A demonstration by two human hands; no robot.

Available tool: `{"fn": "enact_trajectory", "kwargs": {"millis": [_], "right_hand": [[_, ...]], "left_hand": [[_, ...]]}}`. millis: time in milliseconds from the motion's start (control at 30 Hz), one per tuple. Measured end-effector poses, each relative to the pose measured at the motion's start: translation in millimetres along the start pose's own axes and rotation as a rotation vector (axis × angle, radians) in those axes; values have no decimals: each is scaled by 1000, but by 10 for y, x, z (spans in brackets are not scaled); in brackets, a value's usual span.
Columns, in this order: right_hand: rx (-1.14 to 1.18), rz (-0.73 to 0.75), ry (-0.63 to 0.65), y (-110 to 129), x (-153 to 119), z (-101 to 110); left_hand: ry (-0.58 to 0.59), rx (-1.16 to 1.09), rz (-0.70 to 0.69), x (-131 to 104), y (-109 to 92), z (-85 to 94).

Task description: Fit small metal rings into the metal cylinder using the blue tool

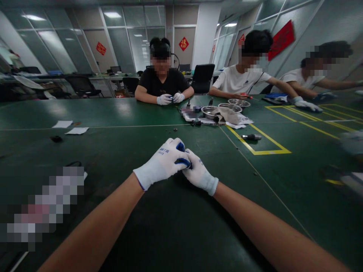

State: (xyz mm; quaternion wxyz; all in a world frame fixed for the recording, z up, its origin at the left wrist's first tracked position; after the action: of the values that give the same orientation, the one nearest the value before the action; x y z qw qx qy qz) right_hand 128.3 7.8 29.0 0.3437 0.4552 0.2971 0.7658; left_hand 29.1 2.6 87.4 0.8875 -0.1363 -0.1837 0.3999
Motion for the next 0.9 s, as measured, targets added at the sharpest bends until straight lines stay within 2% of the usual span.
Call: {"fn": "enact_trajectory", "kwargs": {"millis": [233, 500, 600, 733, 900], "right_hand": [[-55, -42, -103, -77, -4, 69], [-36, -73, -156, -139, 0, 85], [-54, -77, -182, -144, -1, 98], [-59, -64, -145, -114, -8, 69], [-40, -49, -134, -82, -19, 46]], "left_hand": [[-96, -145, 187, -17, 119, -108], [-151, 58, 220, 39, 11, -138], [-141, 15, 261, 37, 30, -151], [-79, -118, 268, 4, 107, -179], [-120, -69, 271, -11, 108, -161]]}}
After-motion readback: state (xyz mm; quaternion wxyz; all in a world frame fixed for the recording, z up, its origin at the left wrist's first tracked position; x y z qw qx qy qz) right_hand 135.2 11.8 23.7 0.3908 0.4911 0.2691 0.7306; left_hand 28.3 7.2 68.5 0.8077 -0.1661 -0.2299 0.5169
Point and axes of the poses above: each hand's wrist, its own x-axis towards the middle knuckle, its own z-axis out of the back of the hand, y = z × x, the point moved 7 cm from there along x, towards the middle knuckle, and after that the axes turned 2 degrees about z, right-handed, at the moved point
